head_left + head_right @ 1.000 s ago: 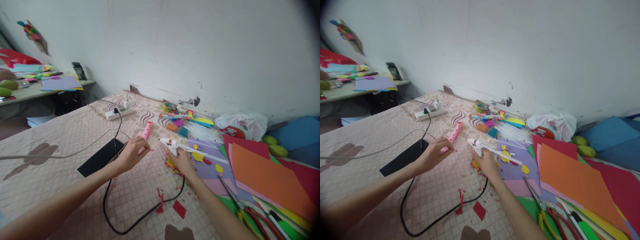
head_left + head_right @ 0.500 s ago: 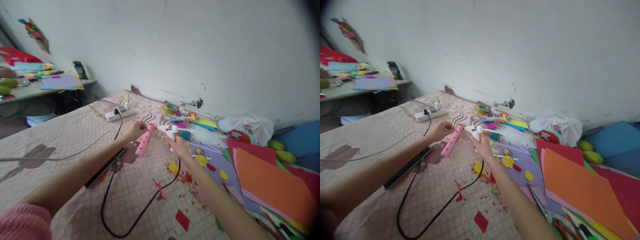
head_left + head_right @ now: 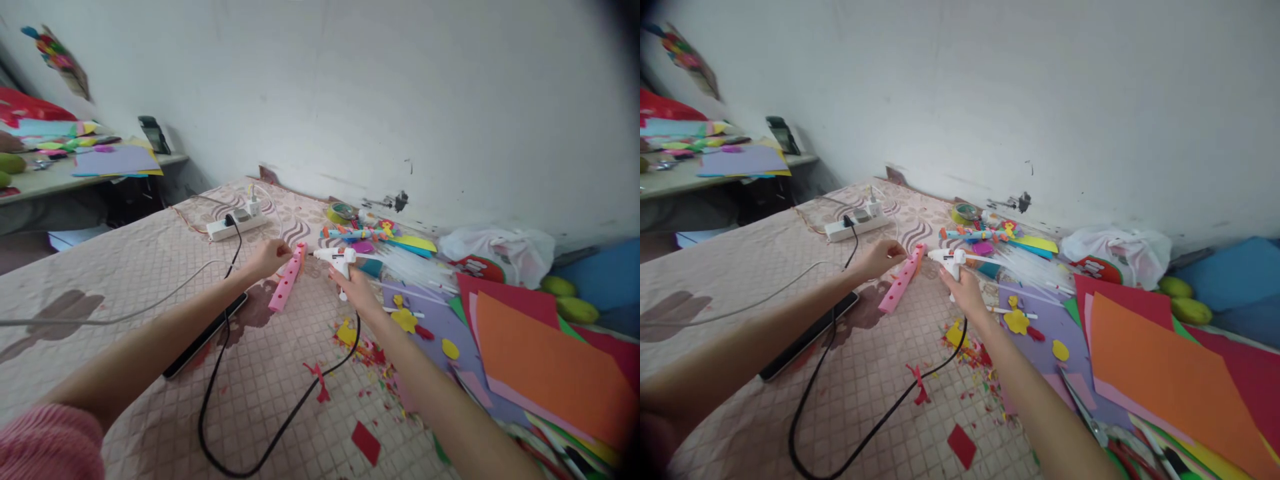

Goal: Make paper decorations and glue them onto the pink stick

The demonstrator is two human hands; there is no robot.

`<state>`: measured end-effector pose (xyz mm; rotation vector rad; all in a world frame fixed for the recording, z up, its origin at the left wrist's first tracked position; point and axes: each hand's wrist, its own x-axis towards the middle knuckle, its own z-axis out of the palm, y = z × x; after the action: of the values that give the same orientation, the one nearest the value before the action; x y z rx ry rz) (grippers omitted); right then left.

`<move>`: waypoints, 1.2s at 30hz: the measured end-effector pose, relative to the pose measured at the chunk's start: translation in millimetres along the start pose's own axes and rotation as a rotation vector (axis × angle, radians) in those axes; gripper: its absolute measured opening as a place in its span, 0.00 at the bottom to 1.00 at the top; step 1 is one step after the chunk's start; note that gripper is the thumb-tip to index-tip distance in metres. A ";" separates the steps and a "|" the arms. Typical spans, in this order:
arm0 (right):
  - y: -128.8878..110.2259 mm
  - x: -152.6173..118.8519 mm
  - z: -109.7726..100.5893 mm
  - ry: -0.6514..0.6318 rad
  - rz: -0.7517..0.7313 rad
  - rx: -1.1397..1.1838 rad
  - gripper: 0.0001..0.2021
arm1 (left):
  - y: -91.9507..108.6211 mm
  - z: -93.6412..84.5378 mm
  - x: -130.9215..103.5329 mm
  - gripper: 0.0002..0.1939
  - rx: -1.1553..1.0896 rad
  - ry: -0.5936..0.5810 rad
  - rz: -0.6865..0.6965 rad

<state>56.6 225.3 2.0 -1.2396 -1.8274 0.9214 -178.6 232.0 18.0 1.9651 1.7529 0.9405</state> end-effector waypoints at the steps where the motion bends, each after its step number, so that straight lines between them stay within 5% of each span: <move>1: -0.4 2.1 1.8 -0.003 -0.004 -0.006 0.18 | -0.3 -0.2 0.4 0.07 0.007 0.003 -0.003; 36: 7.7 14.0 19.6 0.038 -0.058 -0.156 0.18 | 3.2 15.6 13.7 0.08 0.065 -0.040 -0.151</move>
<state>39.2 237.7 -11.5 -1.2823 -1.9243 0.7294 -165.4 247.4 12.2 1.8466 1.9004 0.7978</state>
